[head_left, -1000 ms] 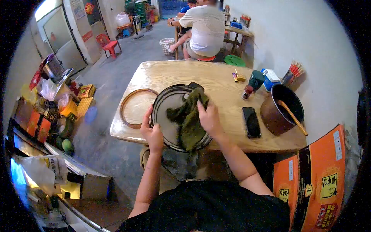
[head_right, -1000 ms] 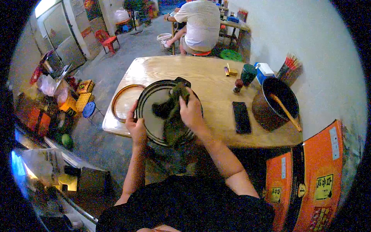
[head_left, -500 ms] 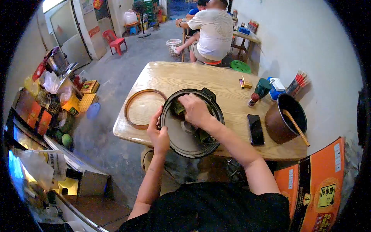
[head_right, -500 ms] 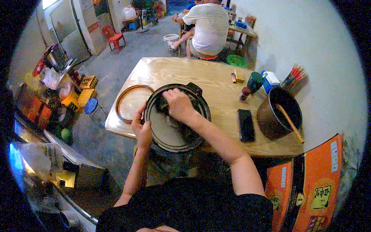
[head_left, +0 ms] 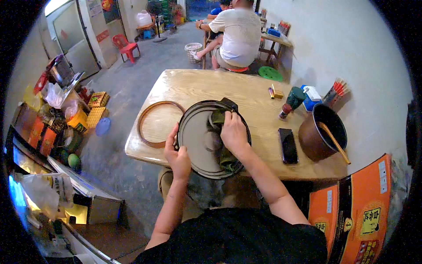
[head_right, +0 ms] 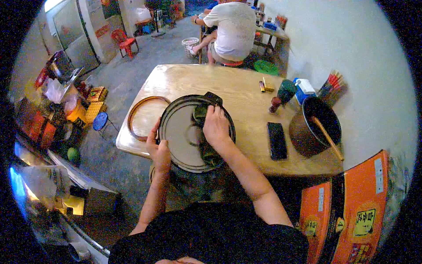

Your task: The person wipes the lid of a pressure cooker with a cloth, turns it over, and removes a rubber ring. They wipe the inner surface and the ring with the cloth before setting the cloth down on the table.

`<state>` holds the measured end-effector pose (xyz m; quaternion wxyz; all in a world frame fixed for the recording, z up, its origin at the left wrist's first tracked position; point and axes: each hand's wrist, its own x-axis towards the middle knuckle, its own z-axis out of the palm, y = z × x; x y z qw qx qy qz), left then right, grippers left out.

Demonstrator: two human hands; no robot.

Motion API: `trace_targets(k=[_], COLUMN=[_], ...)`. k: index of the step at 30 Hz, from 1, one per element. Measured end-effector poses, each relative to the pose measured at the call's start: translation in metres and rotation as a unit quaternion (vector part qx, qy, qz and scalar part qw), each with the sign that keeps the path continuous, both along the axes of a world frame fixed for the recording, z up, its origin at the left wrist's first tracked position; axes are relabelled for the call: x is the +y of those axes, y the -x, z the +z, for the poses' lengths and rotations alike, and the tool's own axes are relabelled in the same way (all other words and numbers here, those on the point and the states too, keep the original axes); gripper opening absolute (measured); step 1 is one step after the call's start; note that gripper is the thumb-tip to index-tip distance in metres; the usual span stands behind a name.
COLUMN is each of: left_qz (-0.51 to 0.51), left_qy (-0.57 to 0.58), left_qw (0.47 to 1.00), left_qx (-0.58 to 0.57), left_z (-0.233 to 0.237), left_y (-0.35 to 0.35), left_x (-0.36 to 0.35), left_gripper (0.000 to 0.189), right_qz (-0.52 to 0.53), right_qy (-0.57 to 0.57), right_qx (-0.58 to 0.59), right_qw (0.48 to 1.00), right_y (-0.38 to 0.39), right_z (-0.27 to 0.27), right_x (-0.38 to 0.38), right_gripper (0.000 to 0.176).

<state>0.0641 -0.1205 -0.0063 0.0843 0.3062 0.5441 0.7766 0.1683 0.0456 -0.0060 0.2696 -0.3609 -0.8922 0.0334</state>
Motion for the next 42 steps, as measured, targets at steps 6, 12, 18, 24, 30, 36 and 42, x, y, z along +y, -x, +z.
trace_targets(k=[6, 12, 18, 24, 30, 36, 42], left_qz=[0.005, -0.015, 0.024, 0.003, 0.006, -0.024, 0.002], left_qy=[0.004, -0.011, 0.001, -0.012, -0.027, -0.036, -0.028], left_qw=[0.999, 1.000, 1.000, 1.000, 0.999, 0.997, 0.999], left_qx=[0.043, 0.024, 0.010, -0.024, 0.036, 0.059, 0.024], left_z=[0.000, -0.008, -0.009, -0.007, 0.001, -0.003, -0.010], left_y=[0.000, 0.011, 0.016, 0.009, 0.005, 0.009, 0.012], left_x=[-0.001, 0.006, 0.005, -0.001, 0.001, 0.000, -0.004], left_gripper=[0.063, 0.052, 0.036, 0.036, 0.038, 0.039, 0.038], right_qz=[0.112, 0.369, 0.487, 0.533, 0.215, 0.297, 0.362], right_qy=[-0.058, 0.111, 0.332, 0.350, 0.064, 0.366, 0.369], right_qx=[0.185, 0.177, 0.085, -0.163, -0.038, 0.228, 0.159], right_qw=[0.975, 0.906, 0.803, 0.753, 0.974, 0.852, 0.841], right_y=[0.032, 0.039, -0.015, -0.072, -0.079, 0.010, -0.024], right_z=[-0.005, -0.018, -0.012, 0.024, 0.042, 0.025, 0.006], right_x=[-0.008, -0.045, -0.062, -0.032, 0.000, -0.070, -0.116], right_gripper=[0.043, 0.046, 0.050, 0.055, 0.023, 0.030, 0.036])
